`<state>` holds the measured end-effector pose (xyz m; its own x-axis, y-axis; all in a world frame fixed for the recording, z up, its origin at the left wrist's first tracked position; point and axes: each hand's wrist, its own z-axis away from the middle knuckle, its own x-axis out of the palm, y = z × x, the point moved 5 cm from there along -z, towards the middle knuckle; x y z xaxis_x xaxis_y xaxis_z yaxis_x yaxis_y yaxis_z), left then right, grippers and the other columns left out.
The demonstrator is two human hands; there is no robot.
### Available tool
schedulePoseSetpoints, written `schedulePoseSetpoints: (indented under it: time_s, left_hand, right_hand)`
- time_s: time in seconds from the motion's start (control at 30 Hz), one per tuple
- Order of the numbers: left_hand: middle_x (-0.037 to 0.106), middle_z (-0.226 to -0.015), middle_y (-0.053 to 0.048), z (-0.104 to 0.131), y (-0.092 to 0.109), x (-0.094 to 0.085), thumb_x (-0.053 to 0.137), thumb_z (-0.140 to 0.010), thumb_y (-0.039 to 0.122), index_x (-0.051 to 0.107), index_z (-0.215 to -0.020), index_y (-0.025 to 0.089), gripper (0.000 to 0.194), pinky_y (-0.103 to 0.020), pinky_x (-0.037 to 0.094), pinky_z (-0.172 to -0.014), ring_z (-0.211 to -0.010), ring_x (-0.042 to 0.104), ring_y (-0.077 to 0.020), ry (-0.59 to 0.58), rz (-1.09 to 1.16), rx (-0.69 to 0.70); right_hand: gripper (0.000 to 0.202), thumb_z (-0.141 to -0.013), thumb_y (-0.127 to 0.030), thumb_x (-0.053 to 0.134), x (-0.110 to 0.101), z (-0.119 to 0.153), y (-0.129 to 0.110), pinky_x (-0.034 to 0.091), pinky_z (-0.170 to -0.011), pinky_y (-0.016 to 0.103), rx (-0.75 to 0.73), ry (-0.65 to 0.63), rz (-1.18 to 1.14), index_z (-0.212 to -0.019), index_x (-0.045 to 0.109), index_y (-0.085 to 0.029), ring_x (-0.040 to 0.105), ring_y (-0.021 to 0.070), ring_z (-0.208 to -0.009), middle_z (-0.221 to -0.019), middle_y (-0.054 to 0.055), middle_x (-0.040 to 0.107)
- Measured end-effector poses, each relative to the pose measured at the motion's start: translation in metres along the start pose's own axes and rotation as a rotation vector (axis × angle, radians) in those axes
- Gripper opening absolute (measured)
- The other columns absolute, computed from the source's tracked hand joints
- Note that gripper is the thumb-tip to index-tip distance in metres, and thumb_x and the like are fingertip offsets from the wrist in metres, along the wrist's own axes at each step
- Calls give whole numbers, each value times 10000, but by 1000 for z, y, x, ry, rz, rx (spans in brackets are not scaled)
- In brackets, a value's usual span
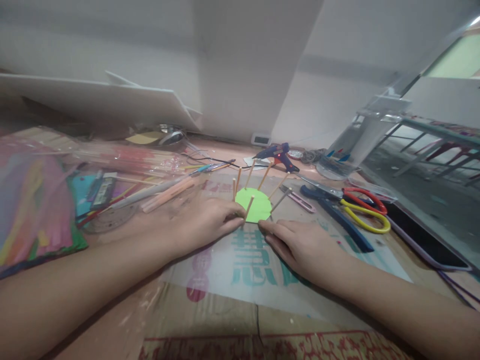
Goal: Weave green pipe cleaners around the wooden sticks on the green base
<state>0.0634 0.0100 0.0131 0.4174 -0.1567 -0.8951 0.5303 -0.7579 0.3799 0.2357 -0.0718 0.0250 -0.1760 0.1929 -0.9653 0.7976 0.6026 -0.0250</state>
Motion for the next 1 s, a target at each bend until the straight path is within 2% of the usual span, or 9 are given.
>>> schedulePoseSetpoints:
  time_s: [0.2,0.5,0.8,1.0]
  left_hand:
    - [769,-1013,15,0,0,-1,546,-944,321,721,-1053,264,214,-264,444,-712,-845,693,-169,6,1,12]
    - [770,-1002,24,0,0,-1,549,-941,318,723,-1052,269,212,-270,449,-711,-848,699,-168,3,2,8]
    - [771,-1004,10,0,1,-1,542,-945,325,726,-1058,261,224,-269,454,-714,-841,698,-173,-2,-11,10]
    - [770,-990,12,1,-1,0,545,-942,329,724,-1053,274,218,-263,445,-685,-814,690,-168,8,-13,8]
  right_hand:
    - [248,-990,-203,460,0,-1,0,485,-630,297,-20,-7,31,-1170,620,-149,685,188,-723,-854,57,723]
    - [228,-984,-203,468,0,-1,-2,529,-675,316,12,-3,8,-1161,602,-151,717,204,-774,-912,71,748]
    - [287,-984,-211,475,0,-1,1,542,-678,334,5,33,10,-1238,575,-124,724,220,-814,-979,97,751]
    - [265,-989,-203,462,-1,-1,-1,529,-670,326,2,13,11,-1202,602,-132,716,211,-784,-927,83,746]
